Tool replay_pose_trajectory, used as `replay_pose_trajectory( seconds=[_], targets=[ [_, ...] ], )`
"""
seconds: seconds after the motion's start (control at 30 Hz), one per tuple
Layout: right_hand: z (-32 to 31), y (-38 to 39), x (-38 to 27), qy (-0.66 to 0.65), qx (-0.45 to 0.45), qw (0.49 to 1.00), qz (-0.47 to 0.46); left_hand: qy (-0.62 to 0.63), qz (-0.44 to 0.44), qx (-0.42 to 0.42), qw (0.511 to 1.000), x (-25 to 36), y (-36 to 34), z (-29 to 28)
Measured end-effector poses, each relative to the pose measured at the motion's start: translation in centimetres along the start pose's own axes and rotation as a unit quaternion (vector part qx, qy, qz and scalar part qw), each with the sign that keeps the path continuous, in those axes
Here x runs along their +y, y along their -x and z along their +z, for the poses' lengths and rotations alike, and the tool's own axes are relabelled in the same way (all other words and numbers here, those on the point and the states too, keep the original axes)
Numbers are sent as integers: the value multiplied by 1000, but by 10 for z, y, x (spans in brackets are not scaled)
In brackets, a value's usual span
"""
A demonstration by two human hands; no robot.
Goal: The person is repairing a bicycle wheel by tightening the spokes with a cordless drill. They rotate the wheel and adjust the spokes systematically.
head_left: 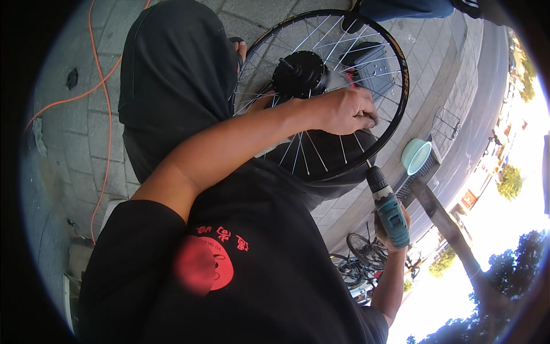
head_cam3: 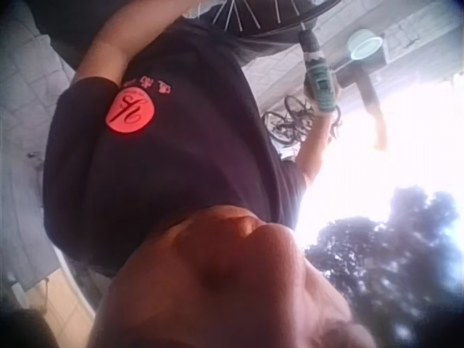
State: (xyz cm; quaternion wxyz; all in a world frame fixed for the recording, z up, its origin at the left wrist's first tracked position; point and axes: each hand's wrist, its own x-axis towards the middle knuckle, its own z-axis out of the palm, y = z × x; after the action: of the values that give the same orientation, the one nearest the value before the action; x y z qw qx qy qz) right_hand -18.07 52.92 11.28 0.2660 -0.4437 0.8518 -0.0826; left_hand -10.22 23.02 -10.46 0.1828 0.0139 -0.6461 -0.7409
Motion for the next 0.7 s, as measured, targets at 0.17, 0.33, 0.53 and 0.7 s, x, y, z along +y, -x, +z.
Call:
replay_pose_trajectory(
  seconds=[0.17, 0.33, 0.53, 0.7],
  targets=[
    [1, -4, -11, 54, 16, 995, -86, -26, -48, -77, 996, 11, -15, 5],
    [0, 6, -18, -34, -11, 999, 30, -26, -117, -105, 987, 21, -9, 16],
    [20, 20, -43, -12, 45, 999, -8, -60, -67, -65, 994, 37, 17, 9],
    [70, 33, -75, 5, 86, 992, -89, -139, 53, -103, 983, 34, 77, -19]
  ],
)
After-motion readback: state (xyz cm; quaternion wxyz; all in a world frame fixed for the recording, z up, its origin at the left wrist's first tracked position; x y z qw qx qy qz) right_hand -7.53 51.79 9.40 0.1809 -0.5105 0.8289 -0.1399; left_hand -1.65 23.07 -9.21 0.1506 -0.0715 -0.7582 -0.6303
